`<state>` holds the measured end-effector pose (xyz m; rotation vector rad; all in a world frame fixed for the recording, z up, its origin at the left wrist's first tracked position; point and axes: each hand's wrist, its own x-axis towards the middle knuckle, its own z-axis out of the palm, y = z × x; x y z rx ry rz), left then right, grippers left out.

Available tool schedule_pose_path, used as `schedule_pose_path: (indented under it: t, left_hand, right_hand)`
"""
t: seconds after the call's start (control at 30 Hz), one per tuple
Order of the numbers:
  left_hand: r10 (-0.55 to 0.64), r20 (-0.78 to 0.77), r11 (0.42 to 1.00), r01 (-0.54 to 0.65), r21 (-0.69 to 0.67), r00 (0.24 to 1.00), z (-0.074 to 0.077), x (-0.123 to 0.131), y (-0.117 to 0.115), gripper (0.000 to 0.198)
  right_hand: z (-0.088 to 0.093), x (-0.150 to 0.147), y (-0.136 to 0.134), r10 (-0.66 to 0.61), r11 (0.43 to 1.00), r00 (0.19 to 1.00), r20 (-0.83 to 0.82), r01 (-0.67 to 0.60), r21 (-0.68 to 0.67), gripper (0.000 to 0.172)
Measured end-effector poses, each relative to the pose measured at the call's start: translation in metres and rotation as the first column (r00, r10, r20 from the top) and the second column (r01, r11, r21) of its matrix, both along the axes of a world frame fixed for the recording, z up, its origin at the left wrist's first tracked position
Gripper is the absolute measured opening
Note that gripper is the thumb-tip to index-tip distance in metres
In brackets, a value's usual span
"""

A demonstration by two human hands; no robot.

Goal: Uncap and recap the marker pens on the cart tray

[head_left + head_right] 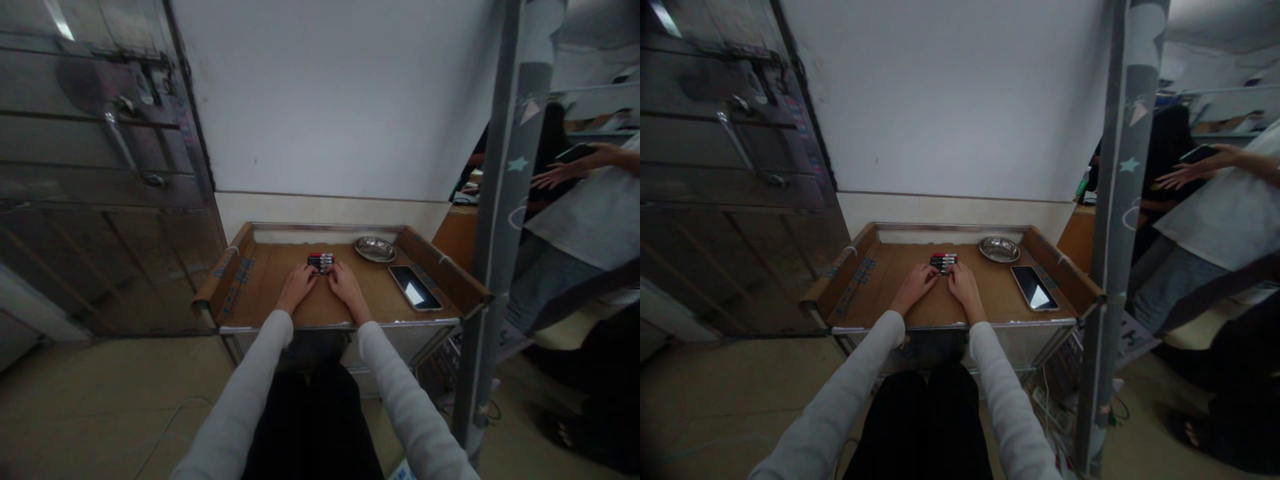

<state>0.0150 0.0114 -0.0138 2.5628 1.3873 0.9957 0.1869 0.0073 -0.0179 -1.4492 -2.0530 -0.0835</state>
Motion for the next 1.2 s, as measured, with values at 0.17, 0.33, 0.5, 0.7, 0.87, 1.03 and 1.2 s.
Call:
schedule_pose_path:
  t: [0.17,0.33,0.5,0.7,0.87,1.03,1.2]
  left_hand:
    - [0.025,-0.018,1.000,-0.025,-0.004,1.000,0.000,0.000,0.000,0.011]
    - [0.032,-0.014,0.999,-0.033,-0.020,0.999,0.001,0.000,0.000,0.006]
    - [0.023,0.017,1.000,-0.023,-0.021,1.000,0.002,0.000,0.001,0.005]
    - [-0.023,0.114,0.999,0.020,0.025,0.993,0.001,0.000,0.003,0.006]
    - [-0.085,0.165,0.996,0.081,0.033,0.983,-0.002,0.000,0.006,0.005]
    - [-0.163,0.215,0.987,0.159,0.039,0.963,-0.001,0.001,0.003,0.007]
    - [-0.188,0.299,0.980,0.197,0.000,0.936,0.001,0.001,0.001,0.007]
  right_hand:
    - [-0.001,0.000,-0.001,-0.030,0.999,0.999,0.033,0.032,-0.035,0.017]
    - [0.001,-0.001,-0.005,-0.050,0.998,0.998,0.044,0.052,-0.047,0.013]
    - [0.000,-0.001,-0.004,-0.123,0.992,0.991,0.058,0.125,-0.027,0.013]
    - [-0.001,0.001,0.000,0.097,0.995,0.991,-0.089,-0.095,0.030,0.015]
    - [0.001,0.000,-0.004,0.130,0.990,0.979,-0.156,-0.121,0.066,0.016]
    - [0.004,-0.003,-0.009,0.139,0.988,0.982,-0.127,-0.129,0.081,0.017]
    - [0.008,-0.006,-0.012,0.193,0.980,0.977,-0.096,-0.187,0.059,0.018]
